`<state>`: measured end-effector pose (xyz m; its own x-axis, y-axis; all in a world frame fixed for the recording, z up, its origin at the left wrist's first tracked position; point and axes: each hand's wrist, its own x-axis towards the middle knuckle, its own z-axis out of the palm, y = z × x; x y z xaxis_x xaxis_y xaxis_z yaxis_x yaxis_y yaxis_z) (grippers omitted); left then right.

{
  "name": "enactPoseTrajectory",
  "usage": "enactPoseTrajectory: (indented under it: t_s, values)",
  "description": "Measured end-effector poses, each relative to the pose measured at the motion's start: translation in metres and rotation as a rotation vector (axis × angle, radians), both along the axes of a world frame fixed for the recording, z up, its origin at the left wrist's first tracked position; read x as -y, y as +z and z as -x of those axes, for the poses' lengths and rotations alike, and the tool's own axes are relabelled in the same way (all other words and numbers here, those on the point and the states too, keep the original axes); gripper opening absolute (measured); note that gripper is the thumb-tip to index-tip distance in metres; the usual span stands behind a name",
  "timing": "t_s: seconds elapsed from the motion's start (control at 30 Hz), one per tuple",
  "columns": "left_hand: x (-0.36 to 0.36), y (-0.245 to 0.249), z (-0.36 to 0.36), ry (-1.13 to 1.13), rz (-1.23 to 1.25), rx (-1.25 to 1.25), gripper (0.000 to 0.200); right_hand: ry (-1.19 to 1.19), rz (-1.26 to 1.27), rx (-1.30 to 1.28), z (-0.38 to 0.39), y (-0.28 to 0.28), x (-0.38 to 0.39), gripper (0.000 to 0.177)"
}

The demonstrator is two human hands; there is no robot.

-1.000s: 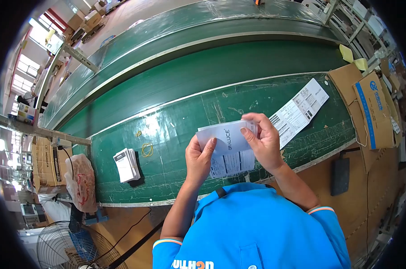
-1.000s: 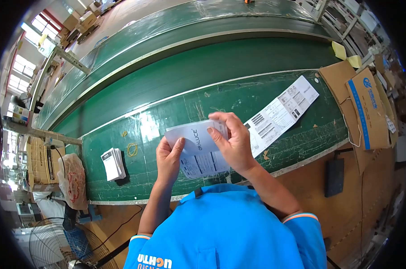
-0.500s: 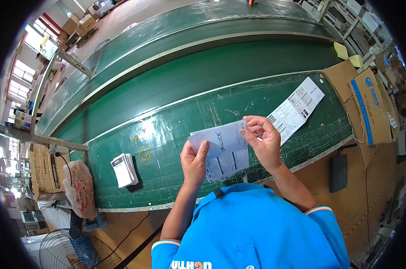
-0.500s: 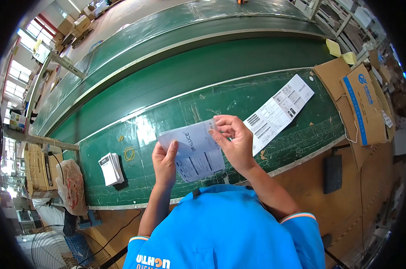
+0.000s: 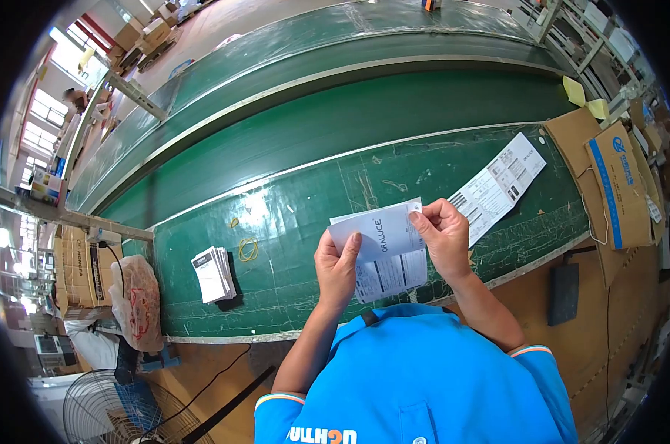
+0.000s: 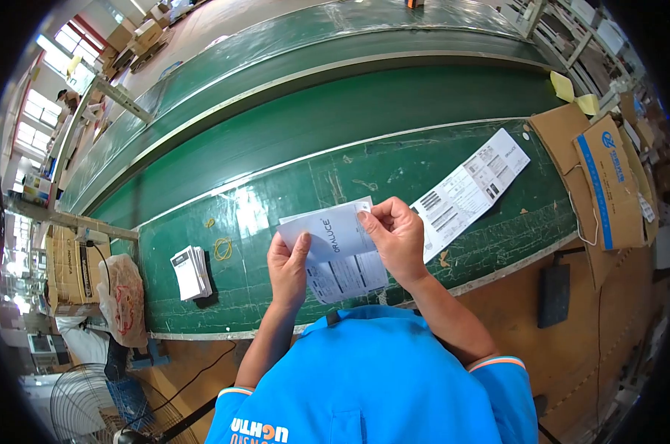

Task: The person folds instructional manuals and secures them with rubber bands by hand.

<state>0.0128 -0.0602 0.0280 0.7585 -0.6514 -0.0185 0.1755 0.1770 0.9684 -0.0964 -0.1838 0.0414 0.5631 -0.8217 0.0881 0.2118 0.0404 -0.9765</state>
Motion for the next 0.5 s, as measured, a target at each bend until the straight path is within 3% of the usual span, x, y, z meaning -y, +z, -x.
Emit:
enactPoseTrajectory:
  t_s: [0.5]
  values:
    - [-0.004, 0.010, 0.008, -0.029, 0.025, -0.030, 0.020, -0.009, 0.028, 0.047, 0.004, -0.002, -0.008, 0.011]
